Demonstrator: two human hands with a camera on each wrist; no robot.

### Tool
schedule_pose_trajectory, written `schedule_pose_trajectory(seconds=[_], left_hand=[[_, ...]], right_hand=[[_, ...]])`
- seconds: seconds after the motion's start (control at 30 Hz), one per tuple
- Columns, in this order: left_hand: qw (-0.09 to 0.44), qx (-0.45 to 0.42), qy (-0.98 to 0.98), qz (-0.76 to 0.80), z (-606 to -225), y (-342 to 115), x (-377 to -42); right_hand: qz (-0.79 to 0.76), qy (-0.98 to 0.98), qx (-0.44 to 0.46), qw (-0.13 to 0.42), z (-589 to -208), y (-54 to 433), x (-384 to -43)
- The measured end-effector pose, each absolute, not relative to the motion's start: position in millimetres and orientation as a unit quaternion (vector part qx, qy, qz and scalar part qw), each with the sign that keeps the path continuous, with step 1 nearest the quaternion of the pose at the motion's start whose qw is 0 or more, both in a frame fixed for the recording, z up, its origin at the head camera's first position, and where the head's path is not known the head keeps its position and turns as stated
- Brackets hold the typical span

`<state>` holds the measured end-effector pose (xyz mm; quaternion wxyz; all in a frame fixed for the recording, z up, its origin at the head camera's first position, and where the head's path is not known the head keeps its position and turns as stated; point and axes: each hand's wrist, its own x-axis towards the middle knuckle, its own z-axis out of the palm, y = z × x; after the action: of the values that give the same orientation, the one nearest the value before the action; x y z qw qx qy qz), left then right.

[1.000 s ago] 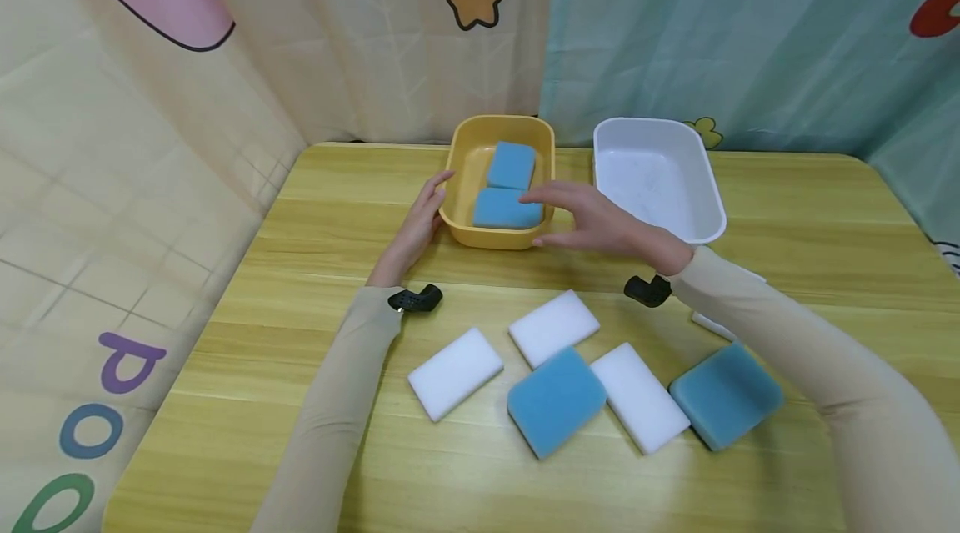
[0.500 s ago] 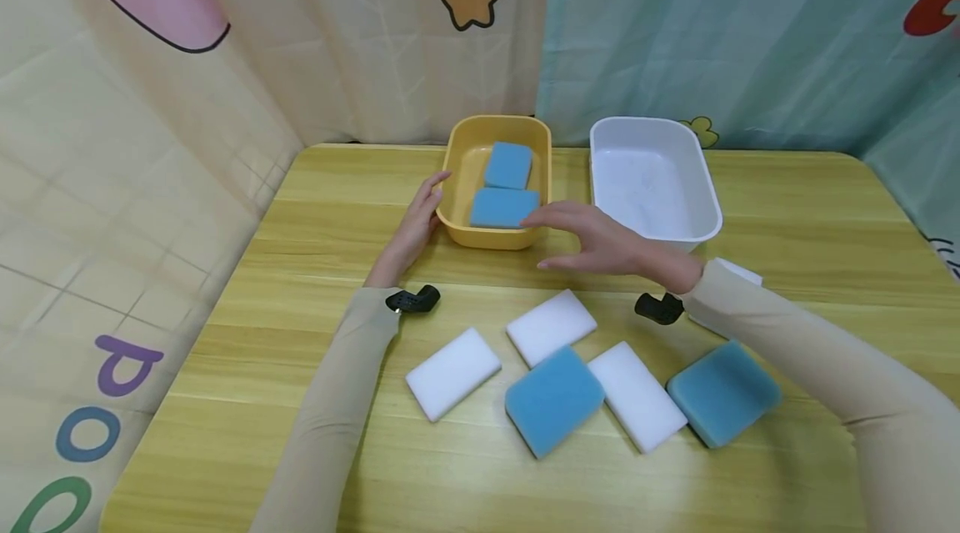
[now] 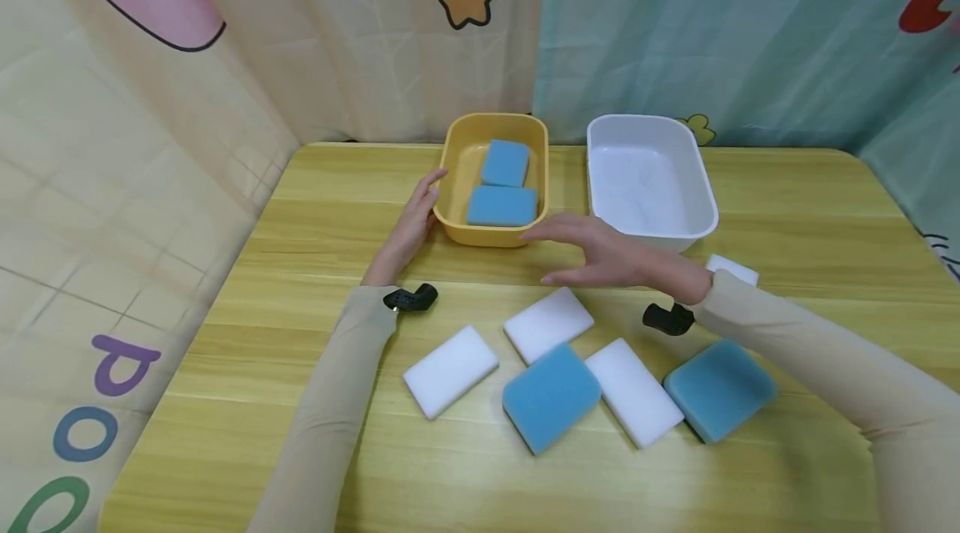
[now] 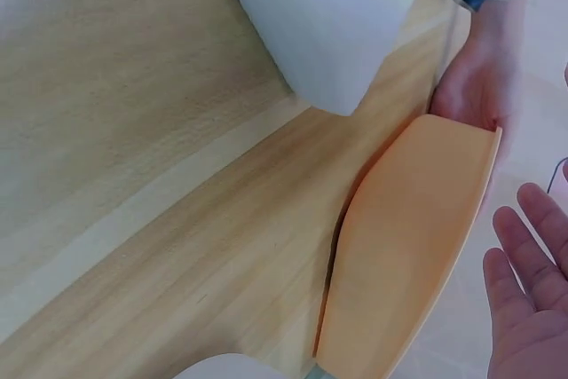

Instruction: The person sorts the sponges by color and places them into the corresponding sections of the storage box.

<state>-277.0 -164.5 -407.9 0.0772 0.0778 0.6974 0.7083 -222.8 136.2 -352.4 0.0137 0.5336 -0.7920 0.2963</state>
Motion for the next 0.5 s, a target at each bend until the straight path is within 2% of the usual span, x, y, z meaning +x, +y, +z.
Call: schedule_pose_trajectory(seconds=[0.23,0.5], left_hand=[[0.082,0.075,0.699,0.706,-410,-165,-277],[0.078,0.079,0.698,0.708,-409,-165,-277]], right_hand=[[0.285,-0.802,0.524,-0.037,-348,138,-216],[0.258,-0.804,0.534,-0.045,-346,142,-211]])
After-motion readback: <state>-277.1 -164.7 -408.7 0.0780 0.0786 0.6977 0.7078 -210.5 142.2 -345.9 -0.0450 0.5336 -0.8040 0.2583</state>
